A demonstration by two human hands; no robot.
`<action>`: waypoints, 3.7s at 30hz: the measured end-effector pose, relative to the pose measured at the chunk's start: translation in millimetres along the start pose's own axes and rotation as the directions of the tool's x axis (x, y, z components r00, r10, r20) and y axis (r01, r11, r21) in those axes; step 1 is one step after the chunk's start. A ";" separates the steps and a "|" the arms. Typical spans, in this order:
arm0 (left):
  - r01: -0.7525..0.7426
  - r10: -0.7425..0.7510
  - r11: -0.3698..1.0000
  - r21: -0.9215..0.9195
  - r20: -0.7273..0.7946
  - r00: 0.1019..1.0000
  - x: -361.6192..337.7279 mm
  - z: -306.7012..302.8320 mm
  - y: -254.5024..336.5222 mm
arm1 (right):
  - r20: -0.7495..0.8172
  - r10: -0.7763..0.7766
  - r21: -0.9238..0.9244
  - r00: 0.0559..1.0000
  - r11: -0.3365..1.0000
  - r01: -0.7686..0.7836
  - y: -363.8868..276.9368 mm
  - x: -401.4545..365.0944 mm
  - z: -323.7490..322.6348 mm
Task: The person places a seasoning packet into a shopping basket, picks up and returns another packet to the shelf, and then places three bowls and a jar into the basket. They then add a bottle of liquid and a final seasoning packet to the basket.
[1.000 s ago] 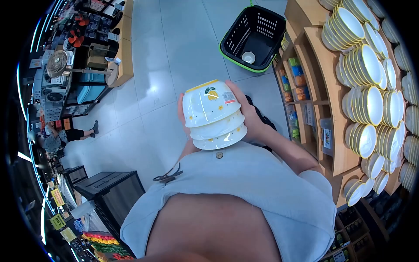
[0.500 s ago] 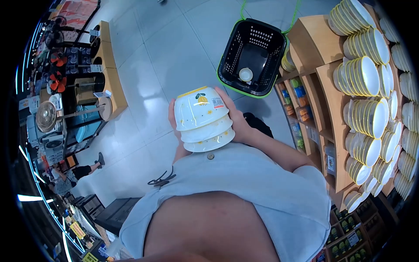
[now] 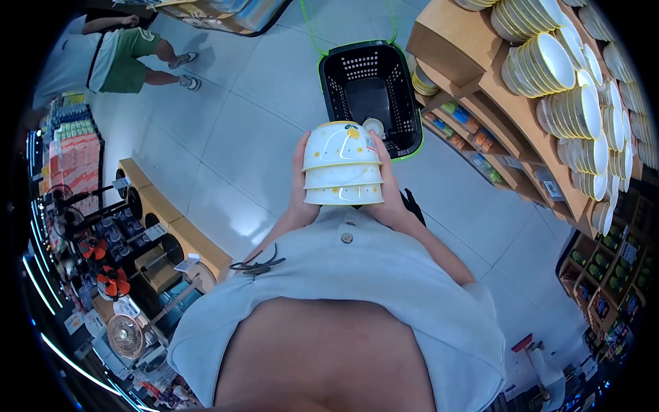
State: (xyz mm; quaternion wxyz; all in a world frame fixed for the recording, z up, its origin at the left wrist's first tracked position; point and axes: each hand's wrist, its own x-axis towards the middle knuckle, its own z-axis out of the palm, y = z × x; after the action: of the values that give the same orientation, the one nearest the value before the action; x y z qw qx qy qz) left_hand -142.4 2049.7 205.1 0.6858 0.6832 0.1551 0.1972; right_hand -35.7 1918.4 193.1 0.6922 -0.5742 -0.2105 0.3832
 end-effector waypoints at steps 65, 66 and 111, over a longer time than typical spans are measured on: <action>-0.244 0.312 0.943 -0.225 0.851 0.423 95.1 -60.4 9.5 | -0.809 -0.472 -0.363 0.351 0.870 0.335 39.2 -18.8 131.1; -0.222 0.300 0.949 -0.223 0.852 0.428 96.9 -60.6 7.6 | -0.802 -0.491 -0.379 0.341 0.859 0.344 44.2 -16.2 128.4; 0.200 -0.639 0.751 0.630 0.616 0.460 121.7 -60.7 -59.8 | -0.804 0.366 0.402 0.469 0.915 -0.024 95.5 17.6 102.3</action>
State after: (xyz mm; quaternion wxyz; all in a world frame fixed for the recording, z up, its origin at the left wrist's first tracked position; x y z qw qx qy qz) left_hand -61.7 2162.3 151.2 0.5162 0.7757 0.0398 -0.3608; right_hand -127.2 2001.3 125.0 0.7405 -0.5812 0.3024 0.1497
